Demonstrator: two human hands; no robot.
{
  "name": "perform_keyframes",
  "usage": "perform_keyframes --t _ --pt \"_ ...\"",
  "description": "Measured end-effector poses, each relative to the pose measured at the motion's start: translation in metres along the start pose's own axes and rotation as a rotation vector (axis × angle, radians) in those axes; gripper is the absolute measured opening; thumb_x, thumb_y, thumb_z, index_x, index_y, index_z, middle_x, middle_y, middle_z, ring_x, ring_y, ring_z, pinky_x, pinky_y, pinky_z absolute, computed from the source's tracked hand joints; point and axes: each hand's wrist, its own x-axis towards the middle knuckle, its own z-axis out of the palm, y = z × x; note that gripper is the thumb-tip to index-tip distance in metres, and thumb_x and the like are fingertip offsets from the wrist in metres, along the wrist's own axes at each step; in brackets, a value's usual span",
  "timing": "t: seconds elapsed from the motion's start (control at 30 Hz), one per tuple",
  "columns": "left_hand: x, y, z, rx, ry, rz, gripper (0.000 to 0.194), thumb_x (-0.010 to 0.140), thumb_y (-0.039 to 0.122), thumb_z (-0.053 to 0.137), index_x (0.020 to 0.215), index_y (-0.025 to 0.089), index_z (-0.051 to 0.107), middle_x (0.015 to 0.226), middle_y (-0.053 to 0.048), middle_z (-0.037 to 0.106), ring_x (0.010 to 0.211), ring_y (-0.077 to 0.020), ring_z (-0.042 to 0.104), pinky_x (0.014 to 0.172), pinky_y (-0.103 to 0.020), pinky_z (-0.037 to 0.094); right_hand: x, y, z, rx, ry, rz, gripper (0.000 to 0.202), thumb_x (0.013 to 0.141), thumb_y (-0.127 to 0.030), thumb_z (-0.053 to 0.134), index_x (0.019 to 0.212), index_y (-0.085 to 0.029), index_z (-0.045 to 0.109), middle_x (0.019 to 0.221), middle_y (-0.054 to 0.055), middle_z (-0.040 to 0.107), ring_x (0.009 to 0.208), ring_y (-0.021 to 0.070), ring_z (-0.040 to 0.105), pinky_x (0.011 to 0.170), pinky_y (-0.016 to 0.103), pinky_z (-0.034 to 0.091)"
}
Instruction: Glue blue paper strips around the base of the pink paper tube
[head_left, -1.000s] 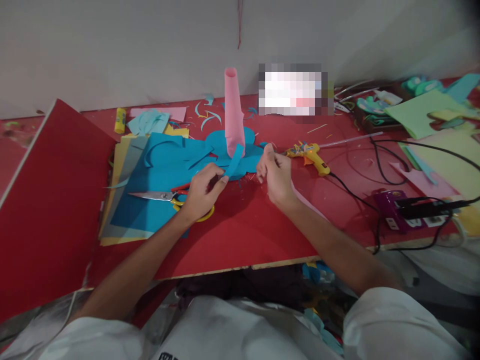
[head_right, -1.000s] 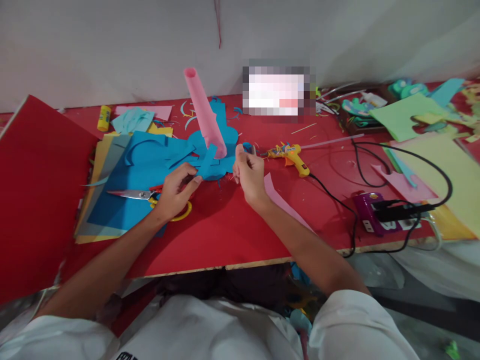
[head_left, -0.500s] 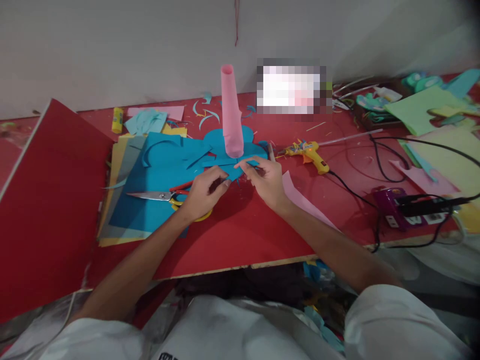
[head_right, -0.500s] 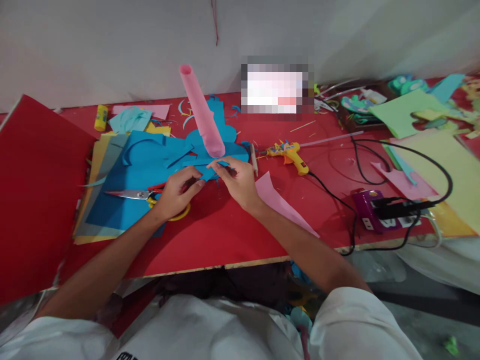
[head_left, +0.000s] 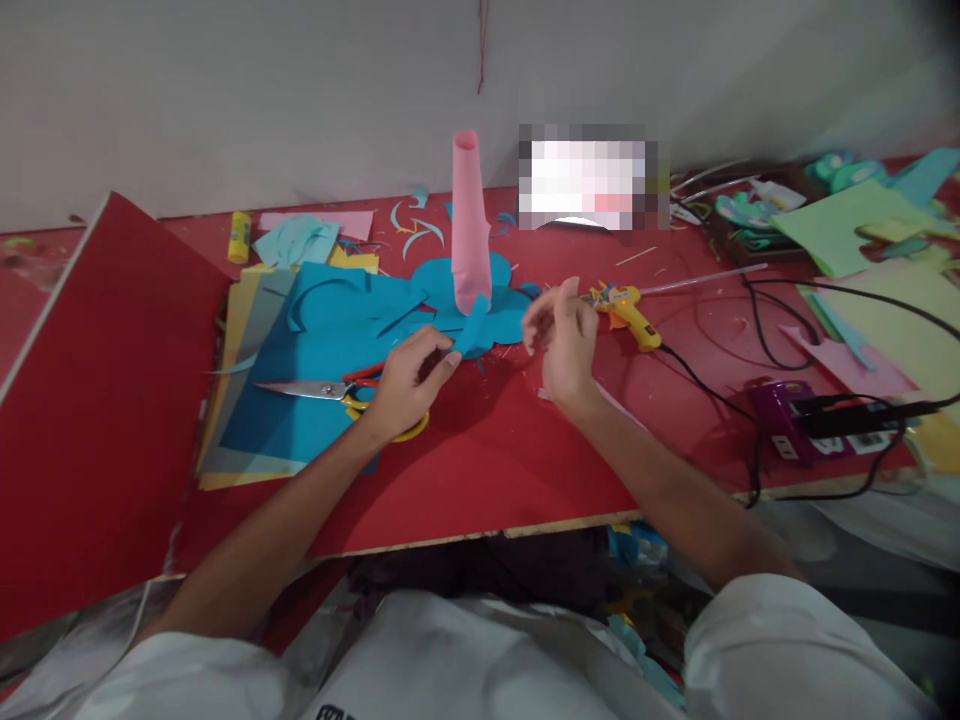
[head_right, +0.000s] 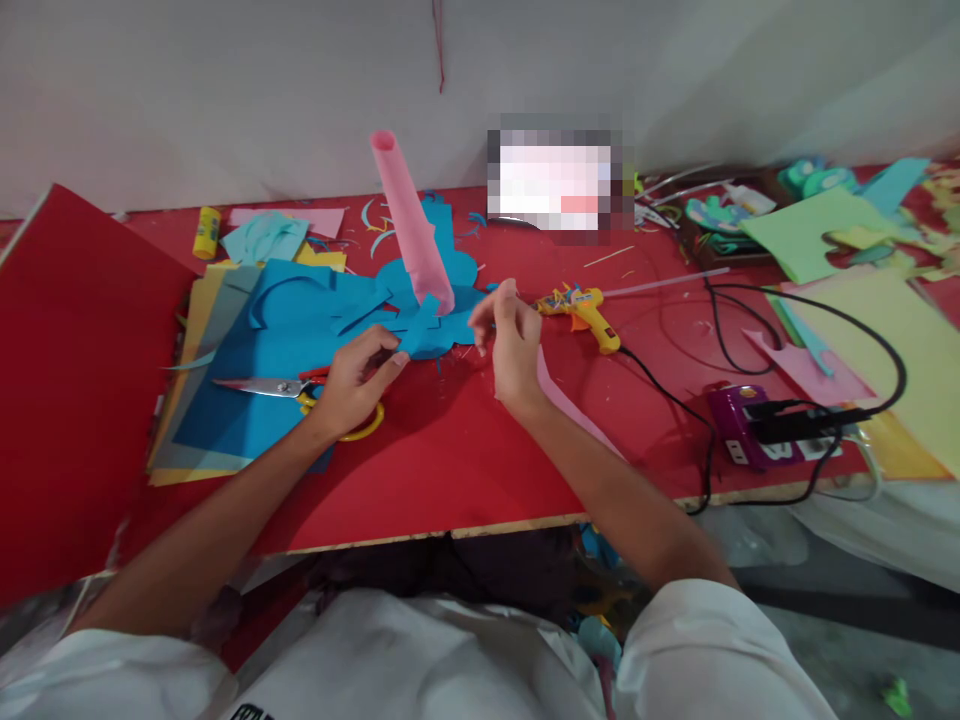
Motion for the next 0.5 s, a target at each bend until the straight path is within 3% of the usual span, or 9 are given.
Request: perform_keyframes --t 0.1,0.2,0.33,0.5 --pt "0.0 0.0 0.0 -0.008 0.016 0.007 0.023 0.108 0.036 0.058 0.09 0.022 0.056 0.085 -0.001 0.057 0.079 -0.0171 0.054 0.075 -0.033 0.044 -0.009 0.001 0.009 0.012 -0.197 0.106 0.064 0.093 -0.086 0.056 0.085 -0.024 0.066 0.077 0.0 0.063 0.053 0.0094 0.054 0.041 0.025 0.04" --pt "0.001 0.001 0.0 -0.002 0.0 0.017 0.022 0.108 0.036 0.059 0.091 0.022 0.057 0.087 -0.001 0.059 0.081 -0.0174 0.056 0.077 -0.033 0.045 -0.016 0.004 0.016 -0.005 -0.282 0.153 0.056 0.085 -0.079 0.073 0.089 -0.024 0.065 0.075 -0.003 0.061 0.054 0.0091 0.053 0.041 0.024 0.039" --pt "0.001 0.0 0.001 0.032 -0.034 0.017 0.018 0.107 0.032 0.06 0.093 0.022 0.06 0.088 -0.001 0.063 0.082 -0.0173 0.058 0.078 -0.032 0.045 -0.017 0.005 0.016 -0.035 -0.224 0.073 0.05 0.089 -0.07 0.077 0.078 -0.024 0.057 0.069 -0.005 0.054 0.055 0.0092 0.051 0.046 0.025 0.04" --pt "0.002 0.0 0.001 0.054 -0.064 0.007 0.018 0.106 0.029 0.06 0.09 0.021 0.06 0.087 -0.001 0.064 0.082 -0.0173 0.058 0.078 -0.032 0.045 -0.009 0.007 0.009 -0.063 -0.118 0.001 0.042 0.092 -0.067 0.076 0.088 -0.026 0.066 0.075 -0.003 0.062 0.055 0.0107 0.048 0.05 0.028 0.043"
